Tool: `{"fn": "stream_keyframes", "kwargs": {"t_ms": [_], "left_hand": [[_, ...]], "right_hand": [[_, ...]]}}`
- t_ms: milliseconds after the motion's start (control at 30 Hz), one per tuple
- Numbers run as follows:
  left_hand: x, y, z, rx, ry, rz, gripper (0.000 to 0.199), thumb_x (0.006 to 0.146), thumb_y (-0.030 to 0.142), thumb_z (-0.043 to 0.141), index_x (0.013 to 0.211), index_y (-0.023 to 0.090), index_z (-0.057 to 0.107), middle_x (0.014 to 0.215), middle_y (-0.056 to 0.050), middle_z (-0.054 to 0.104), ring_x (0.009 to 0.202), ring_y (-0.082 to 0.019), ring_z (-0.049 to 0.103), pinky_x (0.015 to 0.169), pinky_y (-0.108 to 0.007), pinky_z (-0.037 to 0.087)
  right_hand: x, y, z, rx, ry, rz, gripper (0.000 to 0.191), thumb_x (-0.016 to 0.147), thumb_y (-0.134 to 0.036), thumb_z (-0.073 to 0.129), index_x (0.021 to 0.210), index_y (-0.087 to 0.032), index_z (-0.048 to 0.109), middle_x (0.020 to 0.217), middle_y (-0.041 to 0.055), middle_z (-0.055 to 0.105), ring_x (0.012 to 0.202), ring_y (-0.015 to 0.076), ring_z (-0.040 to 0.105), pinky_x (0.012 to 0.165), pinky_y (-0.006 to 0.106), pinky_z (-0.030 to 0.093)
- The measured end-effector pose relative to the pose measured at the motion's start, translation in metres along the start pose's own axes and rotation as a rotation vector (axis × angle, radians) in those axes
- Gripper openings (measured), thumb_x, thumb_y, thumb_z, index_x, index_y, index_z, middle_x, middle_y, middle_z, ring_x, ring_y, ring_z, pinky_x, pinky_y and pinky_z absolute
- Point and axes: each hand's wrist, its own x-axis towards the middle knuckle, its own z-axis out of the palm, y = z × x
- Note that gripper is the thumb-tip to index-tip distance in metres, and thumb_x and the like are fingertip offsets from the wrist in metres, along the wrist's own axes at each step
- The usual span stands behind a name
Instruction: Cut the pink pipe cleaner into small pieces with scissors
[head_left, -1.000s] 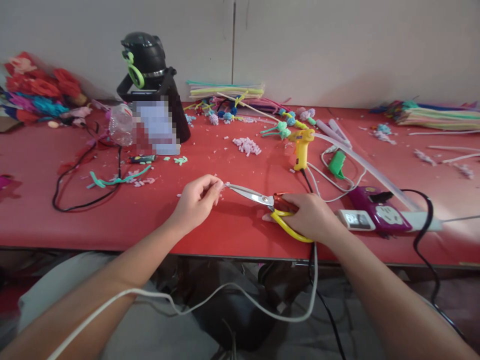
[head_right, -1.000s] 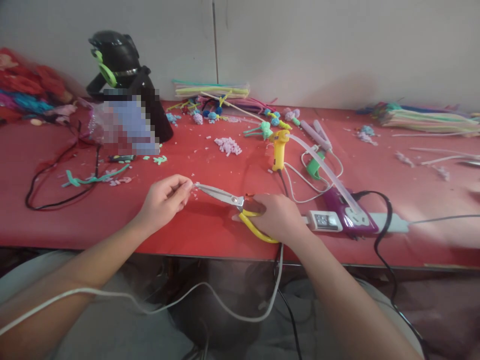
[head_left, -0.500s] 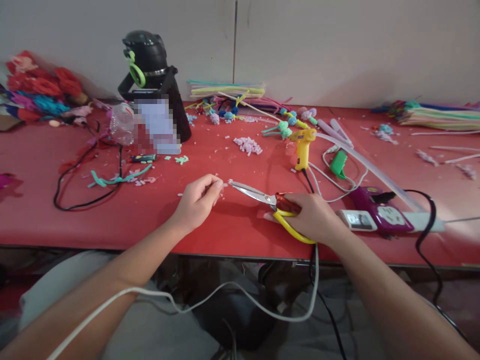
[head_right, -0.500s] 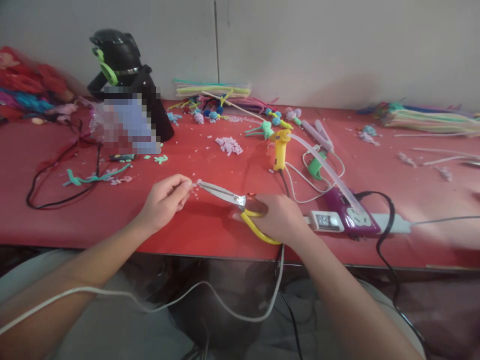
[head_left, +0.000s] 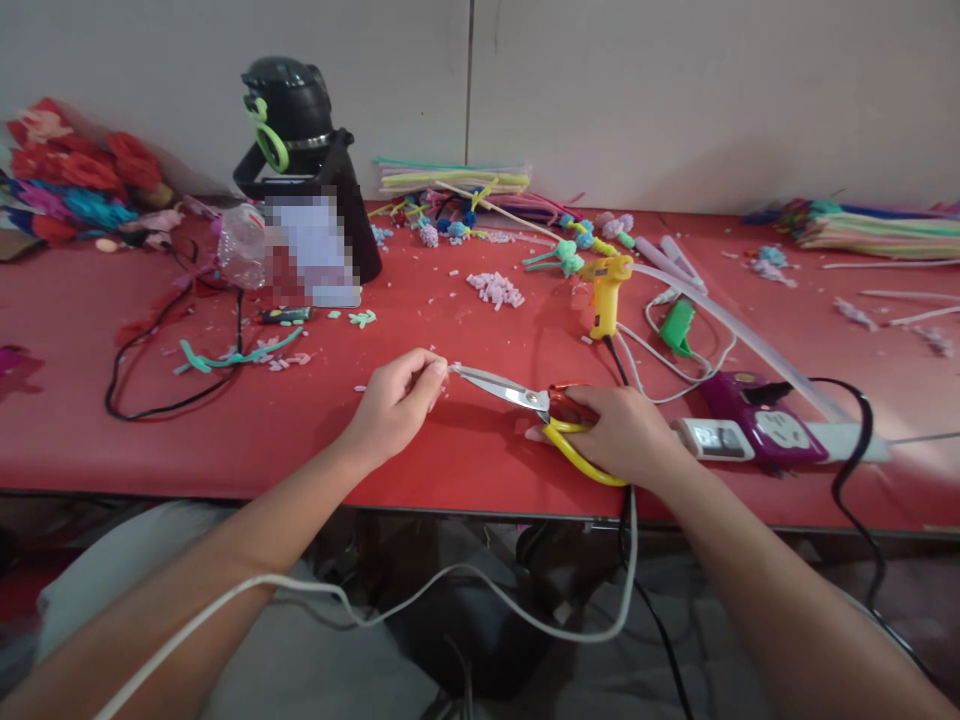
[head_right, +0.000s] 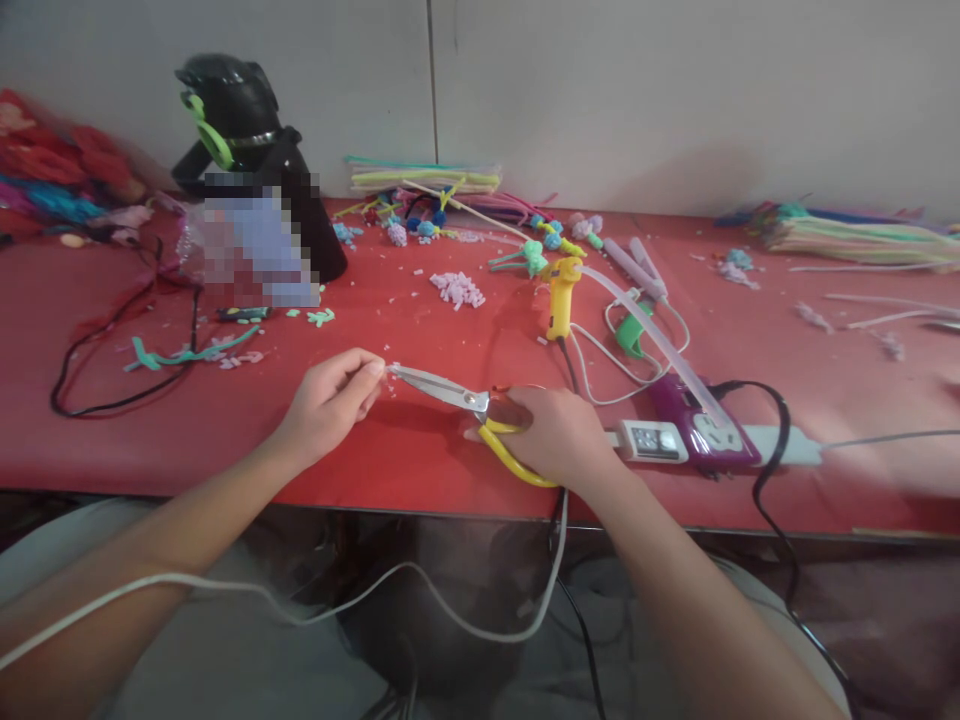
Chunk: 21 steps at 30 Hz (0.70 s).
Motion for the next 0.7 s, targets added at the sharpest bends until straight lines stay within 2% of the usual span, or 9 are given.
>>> {"fn": "stream_keyframes", "kwargs": {"t_ms": [367, 700], "left_hand": [[0.0001, 0.0008, -0.0005, 0.000, -0.006, -0.005, 0.031, 0.100, 0.031, 0.048, 0.072, 0.019, 0.047, 0.059, 0.004, 0.045, 0.051, -0.008, 0.040, 0.050, -0.023, 0.034], [0.0002, 0.0027, -0.0006, 0.005, -0.013, 0.000, 0.031, 0.099, 0.033, 0.049, 0.071, 0.019, 0.047, 0.058, 0.004, 0.044, 0.050, -0.008, 0.039, 0.049, -0.024, 0.033]], "right_hand": [[-0.0013, 0.0015, 0.0014, -0.010, 0.009, -0.005, 0.065, 0.067, -0.087, 0.050, 0.061, -0.023, 0.042, 0.056, 0.0001, 0.049, 0.052, 0.0139, 0.041, 0.052, 0.027, 0.028], [-0.0007, 0.0022, 0.0011, 0.009, 0.029, -0.030, 0.066, 0.067, -0.088, 0.052, 0.059, -0.023, 0.042, 0.054, -0.0008, 0.047, 0.049, 0.0119, 0.036, 0.050, 0.027, 0.027]]}}
